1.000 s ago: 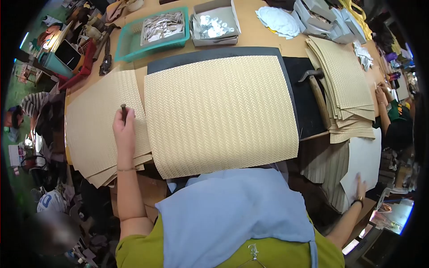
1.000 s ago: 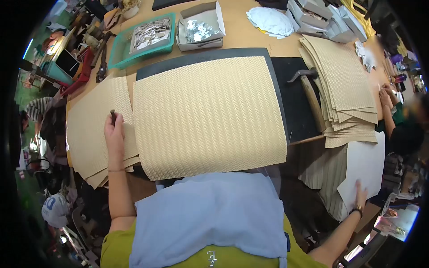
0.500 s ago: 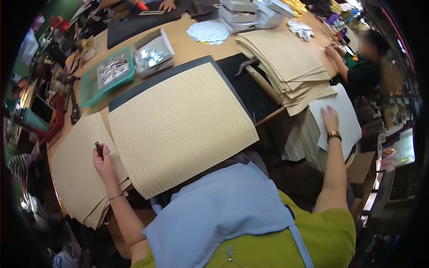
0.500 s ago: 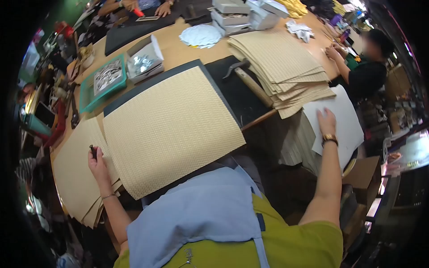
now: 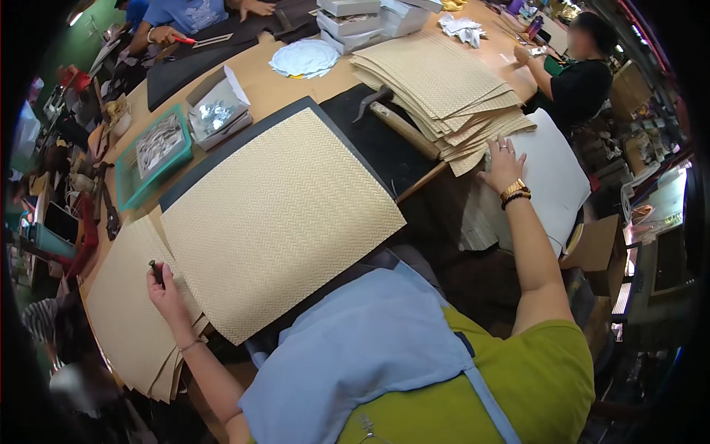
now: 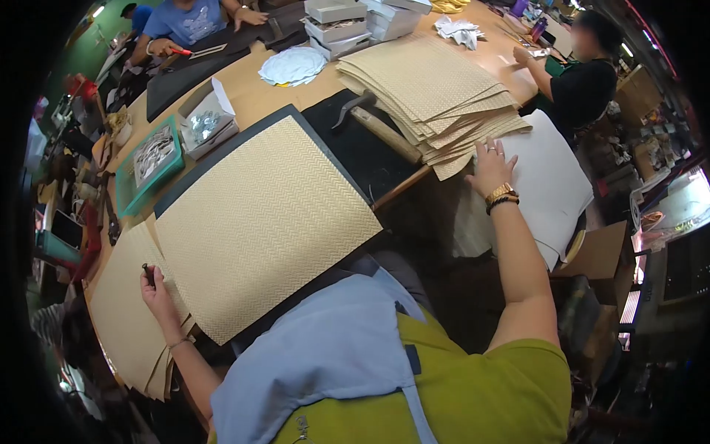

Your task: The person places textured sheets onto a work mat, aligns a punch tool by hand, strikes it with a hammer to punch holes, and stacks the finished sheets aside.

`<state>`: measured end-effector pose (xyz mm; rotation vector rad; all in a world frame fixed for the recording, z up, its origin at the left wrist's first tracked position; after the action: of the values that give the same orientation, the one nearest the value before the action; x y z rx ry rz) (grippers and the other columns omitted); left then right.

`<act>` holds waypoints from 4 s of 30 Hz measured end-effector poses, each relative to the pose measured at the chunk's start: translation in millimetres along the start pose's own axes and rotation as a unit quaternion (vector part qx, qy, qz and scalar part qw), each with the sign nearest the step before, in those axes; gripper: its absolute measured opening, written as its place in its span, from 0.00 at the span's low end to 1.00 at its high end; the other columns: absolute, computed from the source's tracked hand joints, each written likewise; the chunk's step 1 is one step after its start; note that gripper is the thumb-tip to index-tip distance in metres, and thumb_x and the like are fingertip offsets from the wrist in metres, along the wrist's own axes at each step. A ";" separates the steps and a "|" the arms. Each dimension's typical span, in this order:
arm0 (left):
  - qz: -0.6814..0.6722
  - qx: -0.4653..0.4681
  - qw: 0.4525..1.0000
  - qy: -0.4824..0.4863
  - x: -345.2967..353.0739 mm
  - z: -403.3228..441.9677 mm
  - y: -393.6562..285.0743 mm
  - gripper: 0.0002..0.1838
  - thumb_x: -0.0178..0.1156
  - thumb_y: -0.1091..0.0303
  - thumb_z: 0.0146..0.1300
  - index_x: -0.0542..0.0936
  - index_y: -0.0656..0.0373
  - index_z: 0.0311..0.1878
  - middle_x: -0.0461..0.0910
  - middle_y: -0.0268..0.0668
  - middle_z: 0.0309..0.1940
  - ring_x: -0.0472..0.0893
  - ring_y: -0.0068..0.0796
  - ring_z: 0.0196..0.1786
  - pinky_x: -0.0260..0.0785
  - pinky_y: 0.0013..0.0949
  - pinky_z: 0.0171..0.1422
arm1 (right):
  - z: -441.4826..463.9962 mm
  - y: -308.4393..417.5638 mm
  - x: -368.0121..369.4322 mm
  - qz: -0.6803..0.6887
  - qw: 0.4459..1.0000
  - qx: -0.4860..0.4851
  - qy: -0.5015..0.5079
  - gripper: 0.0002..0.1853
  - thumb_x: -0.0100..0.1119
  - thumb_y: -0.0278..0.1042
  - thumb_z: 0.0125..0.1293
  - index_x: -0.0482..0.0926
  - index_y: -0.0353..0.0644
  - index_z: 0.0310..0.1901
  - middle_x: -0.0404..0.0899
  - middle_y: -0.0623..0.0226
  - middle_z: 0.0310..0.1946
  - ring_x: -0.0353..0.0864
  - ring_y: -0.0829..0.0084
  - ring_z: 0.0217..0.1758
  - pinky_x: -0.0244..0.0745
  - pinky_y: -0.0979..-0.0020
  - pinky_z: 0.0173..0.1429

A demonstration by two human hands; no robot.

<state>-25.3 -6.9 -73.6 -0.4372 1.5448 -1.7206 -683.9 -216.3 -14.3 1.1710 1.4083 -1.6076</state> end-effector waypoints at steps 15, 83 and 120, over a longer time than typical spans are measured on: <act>0.023 0.000 1.000 -0.008 6.8 -6.0 -14.2 0.07 0.60 0.70 0.65 0.77 0.63 0.41 0.78 0.29 0.34 0.75 0.16 0.39 0.68 0.23 0.46 | 42.1 22.6 10.3 0.326 0.929 -0.116 -0.134 0.17 0.52 0.49 0.69 0.79 0.44 0.44 0.82 0.62 0.41 0.80 0.63 0.47 0.68 0.57 0.57; 0.058 0.101 0.962 0.248 67.1 -63.6 -74.2 0.19 0.69 0.72 0.53 0.79 0.64 0.49 0.80 0.47 0.51 0.79 0.38 0.54 0.72 0.33 0.56 | 131.7 107.2 -20.3 0.073 0.985 -0.158 -0.001 0.63 0.77 0.52 0.38 0.45 0.56 0.73 0.59 0.39 0.66 0.67 0.42 0.64 0.69 0.55 0.64; -0.230 -0.424 0.777 0.404 575.2 -60.8 -213.7 0.29 0.65 0.41 0.55 0.72 0.58 0.41 0.68 0.34 0.28 0.67 0.24 0.25 0.69 0.26 0.25 | 27.9 88.4 -49.2 0.549 0.730 -0.249 -0.321 0.17 0.64 0.26 0.55 0.77 0.40 0.48 0.80 0.58 0.39 0.78 0.60 0.45 0.74 0.64 0.45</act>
<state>-505.7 -389.2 -17.6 -0.5787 3.0960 -1.5073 -590.5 -262.1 -0.1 0.7132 0.4009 -0.5683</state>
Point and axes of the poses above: each hand's wrist, its own z-axis towards the middle knuckle, its own x-axis out of the palm, y = z × x, the point moved 2 cm from there along z, towards the middle knuckle
